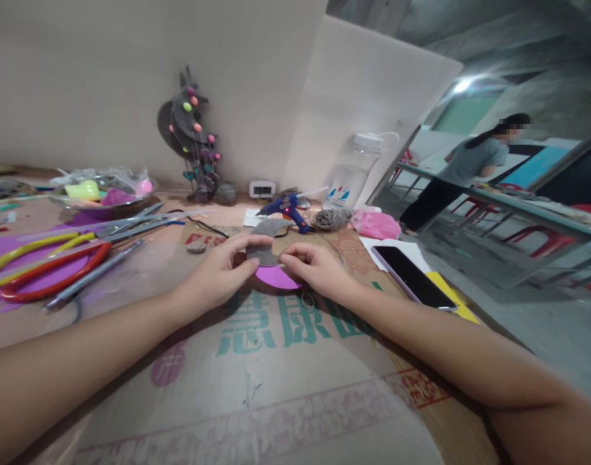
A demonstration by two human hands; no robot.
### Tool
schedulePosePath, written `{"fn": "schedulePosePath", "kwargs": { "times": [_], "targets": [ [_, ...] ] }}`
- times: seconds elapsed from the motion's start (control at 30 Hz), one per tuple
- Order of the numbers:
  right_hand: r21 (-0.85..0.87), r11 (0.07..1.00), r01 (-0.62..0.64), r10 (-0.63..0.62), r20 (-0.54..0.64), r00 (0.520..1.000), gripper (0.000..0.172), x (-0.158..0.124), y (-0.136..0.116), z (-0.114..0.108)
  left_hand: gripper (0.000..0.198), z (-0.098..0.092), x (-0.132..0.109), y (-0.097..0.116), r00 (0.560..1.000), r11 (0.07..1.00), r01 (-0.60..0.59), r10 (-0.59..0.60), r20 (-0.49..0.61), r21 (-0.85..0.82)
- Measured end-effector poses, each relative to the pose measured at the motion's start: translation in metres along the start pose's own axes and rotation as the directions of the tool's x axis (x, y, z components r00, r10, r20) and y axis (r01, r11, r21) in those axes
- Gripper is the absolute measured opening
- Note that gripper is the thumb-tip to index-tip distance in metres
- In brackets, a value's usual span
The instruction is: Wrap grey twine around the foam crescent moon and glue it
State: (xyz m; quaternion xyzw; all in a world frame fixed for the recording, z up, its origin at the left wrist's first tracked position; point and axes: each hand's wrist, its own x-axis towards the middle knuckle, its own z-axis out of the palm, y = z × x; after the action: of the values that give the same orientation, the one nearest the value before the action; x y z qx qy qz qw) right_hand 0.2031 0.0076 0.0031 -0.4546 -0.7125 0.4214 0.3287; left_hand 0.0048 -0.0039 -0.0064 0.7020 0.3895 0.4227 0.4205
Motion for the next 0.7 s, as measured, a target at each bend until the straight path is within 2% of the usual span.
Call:
{"fn": "schedulePosePath", "kwargs": {
  "times": [0.07, 0.2, 0.3, 0.43, 0.57, 0.7],
  "targets": [
    [0.012, 0.999, 0.045, -0.045, -0.032, 0.998, 0.035, 0.000, -0.001, -0.002, 0.036, 0.000, 0.000, 0.001, 1.000, 1.000, -0.002, 0.002, 0.005, -0.004],
    [-0.124, 0.980, 0.154, -0.161, -0.052, 0.986, 0.032, -0.001, -0.007, -0.003, 0.033, -0.001, 0.000, 0.001, 0.999, 0.999, -0.032, 0.031, 0.027, 0.038],
    [-0.171, 0.975, 0.140, -0.141, 0.011, 0.990, 0.024, -0.002, -0.010, 0.000, 0.031, -0.001, -0.001, 0.003, 0.996, 0.992, -0.067, 0.061, 0.059, 0.105],
    [-0.096, 0.992, 0.088, -0.084, 0.041, 0.996, 0.020, -0.003, -0.007, 0.005, 0.033, 0.000, -0.003, 0.006, 0.995, 0.988, -0.078, 0.068, 0.077, 0.134],
    [-0.032, 0.998, 0.049, -0.049, -0.008, 0.999, 0.022, -0.003, -0.004, 0.005, 0.042, -0.001, -0.001, 0.008, 0.998, 0.999, -0.047, 0.046, -0.051, -0.016],
    [-0.018, 0.999, 0.050, -0.051, -0.066, 0.996, 0.022, -0.001, -0.004, 0.003, 0.026, -0.005, 0.001, 0.011, 0.975, 0.990, 0.142, -0.142, -0.171, -0.013]
  ]
}}
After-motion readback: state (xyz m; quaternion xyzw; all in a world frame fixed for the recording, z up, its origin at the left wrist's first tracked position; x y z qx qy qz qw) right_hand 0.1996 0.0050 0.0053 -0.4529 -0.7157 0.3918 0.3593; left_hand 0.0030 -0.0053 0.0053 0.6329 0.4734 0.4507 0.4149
